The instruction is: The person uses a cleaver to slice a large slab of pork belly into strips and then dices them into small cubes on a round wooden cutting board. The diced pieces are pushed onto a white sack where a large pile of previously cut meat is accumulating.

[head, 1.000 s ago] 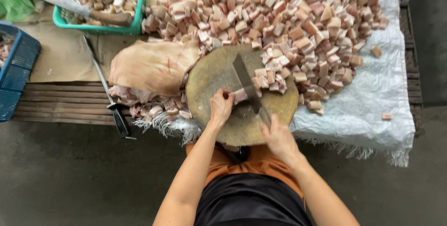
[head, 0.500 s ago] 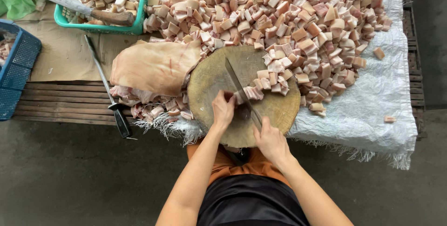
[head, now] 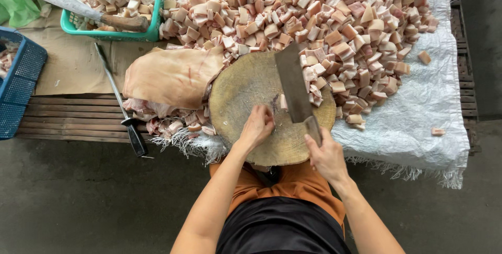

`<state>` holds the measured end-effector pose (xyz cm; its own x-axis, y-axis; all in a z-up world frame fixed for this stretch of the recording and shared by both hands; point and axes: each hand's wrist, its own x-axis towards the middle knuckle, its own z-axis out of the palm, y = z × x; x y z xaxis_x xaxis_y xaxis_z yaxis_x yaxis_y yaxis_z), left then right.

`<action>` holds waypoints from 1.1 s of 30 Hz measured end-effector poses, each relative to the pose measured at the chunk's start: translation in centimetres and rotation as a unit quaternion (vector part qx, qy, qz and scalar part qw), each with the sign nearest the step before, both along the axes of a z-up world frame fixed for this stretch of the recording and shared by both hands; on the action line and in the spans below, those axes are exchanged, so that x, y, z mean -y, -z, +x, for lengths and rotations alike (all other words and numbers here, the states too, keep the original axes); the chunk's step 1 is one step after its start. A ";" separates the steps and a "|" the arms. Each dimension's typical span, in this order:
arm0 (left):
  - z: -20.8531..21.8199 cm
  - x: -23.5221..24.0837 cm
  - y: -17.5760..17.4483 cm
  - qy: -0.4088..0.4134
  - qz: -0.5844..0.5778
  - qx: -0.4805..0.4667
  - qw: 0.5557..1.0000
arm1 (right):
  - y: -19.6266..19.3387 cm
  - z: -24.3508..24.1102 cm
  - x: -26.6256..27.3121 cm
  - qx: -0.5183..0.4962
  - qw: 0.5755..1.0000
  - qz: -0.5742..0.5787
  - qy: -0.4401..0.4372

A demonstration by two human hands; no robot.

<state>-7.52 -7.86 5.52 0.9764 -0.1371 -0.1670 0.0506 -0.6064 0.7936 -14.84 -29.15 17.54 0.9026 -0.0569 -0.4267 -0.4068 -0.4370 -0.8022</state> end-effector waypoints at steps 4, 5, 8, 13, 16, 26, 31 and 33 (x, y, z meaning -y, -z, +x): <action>1.5 1.9 -1.4 -0.043 -0.057 -0.038 0.997 | -1.0 -0.8 2.0 0.081 0.995 0.000 0.054; 1.8 2.6 -1.4 -0.045 -0.028 0.018 0.998 | -1.2 -1.0 2.4 0.097 0.992 -0.003 0.076; 2.7 4.9 -0.4 -0.039 0.030 0.104 0.993 | -1.1 -1.1 3.7 0.099 0.986 -0.059 0.117; 4.5 7.3 0.8 -0.032 0.043 0.062 0.997 | 0.6 -1.4 5.4 0.027 0.984 -0.097 0.149; 5.4 8.2 0.6 -0.063 -0.035 0.057 0.996 | 2.1 -1.6 5.5 0.000 0.985 -0.072 0.157; 0.2 10.7 1.2 -0.046 0.151 0.200 0.967 | 2.9 -0.8 5.1 -0.055 0.981 0.006 0.185; 7.1 14.6 4.1 -0.058 0.160 0.213 0.962 | 3.6 0.9 6.4 -0.049 0.971 0.084 0.217; 11.7 15.5 5.8 -0.028 0.149 0.243 0.958 | 3.8 2.6 7.3 -0.042 0.971 0.082 0.220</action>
